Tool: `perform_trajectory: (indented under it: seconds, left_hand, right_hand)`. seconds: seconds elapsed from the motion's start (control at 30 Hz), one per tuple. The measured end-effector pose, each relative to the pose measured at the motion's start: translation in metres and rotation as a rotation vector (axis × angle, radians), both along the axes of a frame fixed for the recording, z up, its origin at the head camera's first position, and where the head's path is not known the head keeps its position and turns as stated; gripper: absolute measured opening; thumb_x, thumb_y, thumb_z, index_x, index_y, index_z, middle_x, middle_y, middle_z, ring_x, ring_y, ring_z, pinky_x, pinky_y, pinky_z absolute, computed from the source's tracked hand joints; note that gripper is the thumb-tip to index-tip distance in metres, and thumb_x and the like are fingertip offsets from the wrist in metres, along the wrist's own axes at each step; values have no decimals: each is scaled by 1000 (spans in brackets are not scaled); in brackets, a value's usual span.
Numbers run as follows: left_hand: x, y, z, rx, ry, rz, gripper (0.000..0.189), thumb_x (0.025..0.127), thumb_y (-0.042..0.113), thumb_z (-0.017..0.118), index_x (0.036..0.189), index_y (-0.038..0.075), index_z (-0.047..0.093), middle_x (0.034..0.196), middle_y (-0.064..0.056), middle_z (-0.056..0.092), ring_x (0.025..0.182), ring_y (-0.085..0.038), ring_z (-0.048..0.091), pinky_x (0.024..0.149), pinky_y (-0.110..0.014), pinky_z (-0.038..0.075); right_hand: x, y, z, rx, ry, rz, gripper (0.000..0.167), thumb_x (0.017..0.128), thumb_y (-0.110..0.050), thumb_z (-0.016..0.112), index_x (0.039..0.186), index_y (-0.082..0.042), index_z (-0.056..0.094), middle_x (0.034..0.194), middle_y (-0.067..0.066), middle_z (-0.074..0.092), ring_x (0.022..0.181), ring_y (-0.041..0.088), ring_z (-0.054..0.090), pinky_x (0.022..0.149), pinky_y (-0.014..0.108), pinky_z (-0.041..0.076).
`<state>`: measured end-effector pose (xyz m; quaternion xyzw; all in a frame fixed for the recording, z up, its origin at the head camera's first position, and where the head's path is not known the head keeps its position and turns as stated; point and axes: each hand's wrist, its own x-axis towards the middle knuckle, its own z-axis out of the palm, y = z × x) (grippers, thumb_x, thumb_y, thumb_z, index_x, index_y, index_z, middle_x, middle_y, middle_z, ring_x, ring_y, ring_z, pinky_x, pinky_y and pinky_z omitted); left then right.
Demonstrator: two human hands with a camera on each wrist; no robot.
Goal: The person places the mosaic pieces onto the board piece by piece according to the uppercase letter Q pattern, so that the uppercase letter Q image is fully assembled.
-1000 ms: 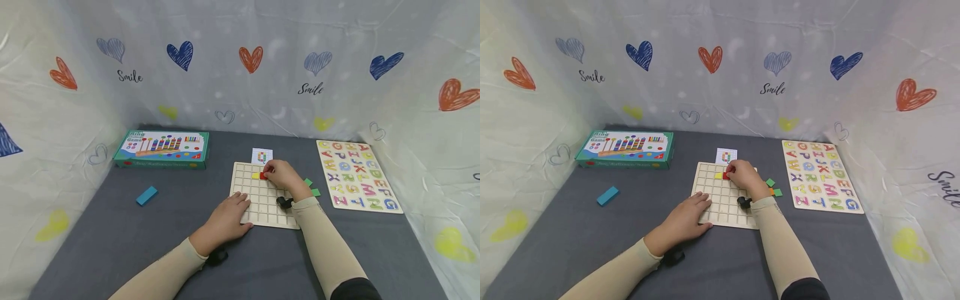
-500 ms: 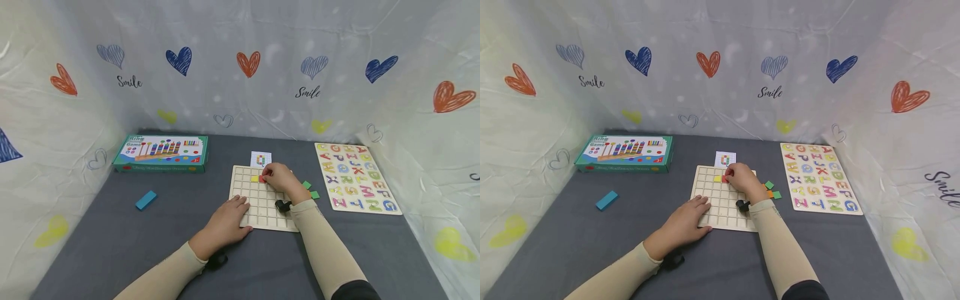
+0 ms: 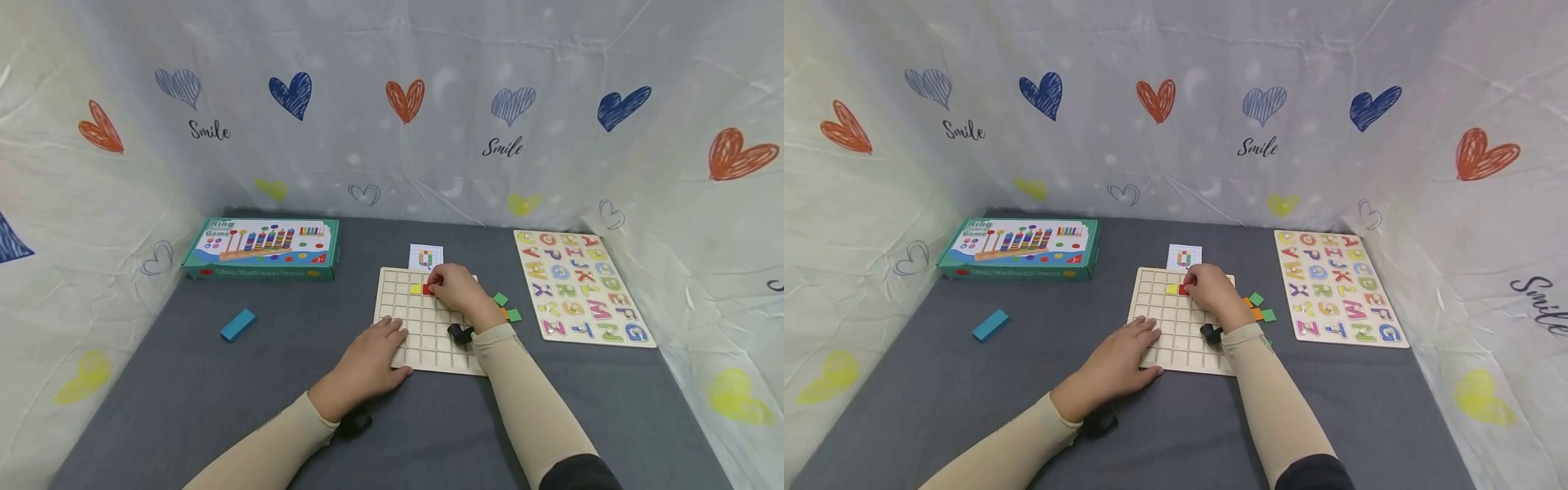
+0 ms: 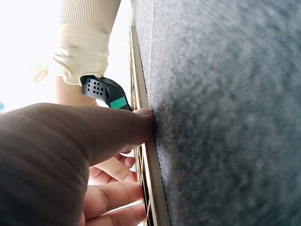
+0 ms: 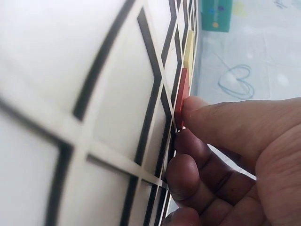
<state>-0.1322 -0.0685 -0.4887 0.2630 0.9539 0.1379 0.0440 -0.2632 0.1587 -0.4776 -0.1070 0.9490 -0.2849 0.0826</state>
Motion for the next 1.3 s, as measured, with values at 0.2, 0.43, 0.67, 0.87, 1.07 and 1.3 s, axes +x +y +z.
perform_trajectory:
  seconds: [0.2, 0.43, 0.67, 0.87, 1.07, 1.3]
  left_hand:
    - [1, 1, -2, 6, -5, 2, 72, 95, 48, 82, 153, 8, 63, 165, -11, 56, 159, -33, 45, 129, -50, 41]
    - [-2, 3, -2, 9, -12, 2, 73, 96, 47, 81, 154, 8, 62, 166, -11, 54, 160, -33, 44, 128, -52, 43]
    - [-4, 2, 0, 12, -13, -8, 73, 96, 46, 81, 155, 7, 61, 167, -11, 53, 161, -33, 42, 131, -49, 39]
    - [-2, 1, 0, 15, -24, -11, 73, 96, 46, 82, 154, 7, 62, 166, -12, 54, 160, -34, 43, 131, -50, 39]
    - [-2, -1, -1, 23, -14, -6, 73, 96, 45, 82, 154, 6, 62, 166, -12, 54, 160, -33, 44, 130, -51, 40]
    - [-2, 0, 1, 39, -11, -17, 72, 95, 44, 83, 152, 5, 63, 165, -15, 55, 159, -36, 45, 128, -53, 43]
  right_hand:
    - [5, 2, 0, -2, 4, -3, 11, 108, -18, 69, 105, -10, 76, 97, 7, 73, 84, 23, 65, 79, 40, 56]
    - [6, 16, 3, -117, 28, -16, 19, 110, -25, 66, 116, -11, 77, 109, 8, 74, 94, 25, 66, 85, 44, 57]
    - [13, 65, 19, -222, 64, -122, 29, 114, -24, 60, 133, -6, 72, 123, 14, 71, 100, 32, 63, 84, 46, 54]
    - [35, 100, 23, -102, 49, -166, 26, 113, -19, 62, 130, -3, 73, 122, 19, 71, 91, 29, 63, 75, 39, 54]
    - [57, 105, 17, 7, -17, -42, 19, 107, -10, 68, 120, -2, 79, 123, 20, 72, 96, 30, 68, 84, 49, 60]
    - [67, 99, 8, 63, -16, -34, 21, 103, -7, 72, 122, 2, 77, 118, 20, 72, 103, 32, 67, 95, 54, 59]
